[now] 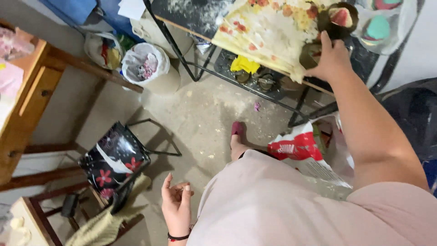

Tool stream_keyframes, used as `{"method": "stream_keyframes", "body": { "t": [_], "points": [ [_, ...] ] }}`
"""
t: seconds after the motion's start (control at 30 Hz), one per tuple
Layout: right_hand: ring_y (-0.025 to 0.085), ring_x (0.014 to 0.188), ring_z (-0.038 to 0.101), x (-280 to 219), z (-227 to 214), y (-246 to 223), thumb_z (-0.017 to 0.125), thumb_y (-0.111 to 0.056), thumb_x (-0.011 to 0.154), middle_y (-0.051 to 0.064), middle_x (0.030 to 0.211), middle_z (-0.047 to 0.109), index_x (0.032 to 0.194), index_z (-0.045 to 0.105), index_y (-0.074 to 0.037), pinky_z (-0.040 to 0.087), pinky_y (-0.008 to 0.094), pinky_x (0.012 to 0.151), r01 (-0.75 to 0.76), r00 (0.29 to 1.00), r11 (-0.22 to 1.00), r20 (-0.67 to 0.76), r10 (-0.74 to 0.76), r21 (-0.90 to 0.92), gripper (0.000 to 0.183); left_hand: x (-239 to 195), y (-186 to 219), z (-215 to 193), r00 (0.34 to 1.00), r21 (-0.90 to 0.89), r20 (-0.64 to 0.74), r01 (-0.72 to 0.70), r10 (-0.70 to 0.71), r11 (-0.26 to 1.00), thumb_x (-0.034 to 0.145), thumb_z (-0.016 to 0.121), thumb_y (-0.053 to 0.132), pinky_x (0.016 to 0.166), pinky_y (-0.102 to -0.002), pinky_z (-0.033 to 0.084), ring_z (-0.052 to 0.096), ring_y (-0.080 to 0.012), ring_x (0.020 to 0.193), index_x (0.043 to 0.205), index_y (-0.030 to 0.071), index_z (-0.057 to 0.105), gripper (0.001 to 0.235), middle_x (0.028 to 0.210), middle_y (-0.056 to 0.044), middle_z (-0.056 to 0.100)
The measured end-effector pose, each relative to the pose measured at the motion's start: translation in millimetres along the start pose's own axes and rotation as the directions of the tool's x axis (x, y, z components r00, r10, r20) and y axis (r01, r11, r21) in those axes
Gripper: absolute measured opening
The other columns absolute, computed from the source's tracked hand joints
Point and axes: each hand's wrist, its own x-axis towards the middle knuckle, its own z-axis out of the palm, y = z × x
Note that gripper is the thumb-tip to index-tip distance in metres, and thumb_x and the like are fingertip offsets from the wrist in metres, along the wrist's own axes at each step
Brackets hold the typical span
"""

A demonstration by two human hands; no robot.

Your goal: The person scoops a white powder from a container into a small bowl using a green spoon. They then pour a liquid from a purple bowl into the mixture and stir it with the spoon. Finally, the person pours the mixed batter into a heart-shaped mold and shakes it to level the contents.

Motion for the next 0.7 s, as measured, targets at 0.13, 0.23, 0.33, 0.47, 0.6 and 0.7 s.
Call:
{"method": "stream_keyframes", "body": {
  "t": [0.13,0.23,0.33,0.47,0.6,0.7],
  "points": [
    [0.052,0.132,0.037,13,-8,-6,0.086,-0.038,0.083,0.027,0.151,0.026,0.169,0.017,-0.027,0.045,0.063,0.101,-0.106,0.994,0.989,0.048,0.101,0.106,0.111,88,17,24,0.998,-0.113,0.057,-0.016,0.023,0.993,0.093,0.067,0.014,0.076,-0.033,0.063,0.068,-0.0186,0.076,0.149,0.006,0.048,0.059,0.092,-0.009,0.07],
    [0.052,0.138,0.035,12,-12,-9,0.09,-0.033,0.073,0.033,0.151,0.03,0.167,0.025,-0.018,0.038,0.059,0.109,-0.051,0.997,0.979,-0.05,0.062,0.199,0.114,144,89,39,0.972,-0.039,0.2,-0.121,0.126,0.992,0.095,0.065,0.014,0.078,-0.033,0.064,0.073,-0.0194,0.077,0.152,0.006,0.045,0.061,0.094,-0.007,0.072],
    [0.052,0.131,0.043,31,-14,-30,0.089,-0.024,0.065,0.037,0.139,0.044,0.161,0.038,-0.01,0.037,0.059,0.109,0.155,0.973,0.957,-0.208,-0.104,0.246,0.109,197,143,57,0.909,-0.011,0.293,-0.306,0.295,0.952,0.096,0.064,0.01,0.079,-0.029,0.062,0.074,-0.0148,0.078,0.15,0.007,0.044,0.058,0.09,-0.005,0.074],
    [0.044,0.131,0.044,69,-26,-93,0.096,-0.027,0.064,0.03,0.147,0.044,0.162,0.036,-0.01,0.034,0.06,0.114,0.141,0.989,0.979,-0.058,-0.133,0.148,0.115,251,162,84,0.843,-0.037,0.414,-0.361,0.343,0.932,0.097,0.065,0.024,0.076,-0.029,0.059,0.073,-0.0137,0.08,0.153,0.008,0.041,0.063,0.097,-0.004,0.075],
    [0.041,0.133,0.04,99,-12,-122,0.087,-0.04,0.076,0.026,0.148,0.037,0.167,0.027,-0.016,0.042,0.05,0.106,0.224,0.97,0.974,0.082,-0.227,0.042,0.112,294,182,101,0.814,0.053,0.507,-0.357,0.283,0.933,0.094,0.068,0.024,0.075,-0.029,0.057,0.068,-0.0121,0.077,0.152,0.009,0.044,0.064,0.098,0.0,0.075],
    [0.049,0.129,0.046,110,15,-124,0.087,-0.04,0.074,0.028,0.139,0.045,0.164,0.032,-0.012,0.046,0.054,0.104,0.307,0.951,0.951,-0.035,-0.306,0.029,0.109,329,196,115,0.803,0.096,0.544,-0.346,0.242,0.933,0.092,0.071,0.01,0.068,-0.032,0.056,0.066,-0.0168,0.07,0.15,0.009,0.046,0.064,0.098,-0.004,0.077]
  ]
}}
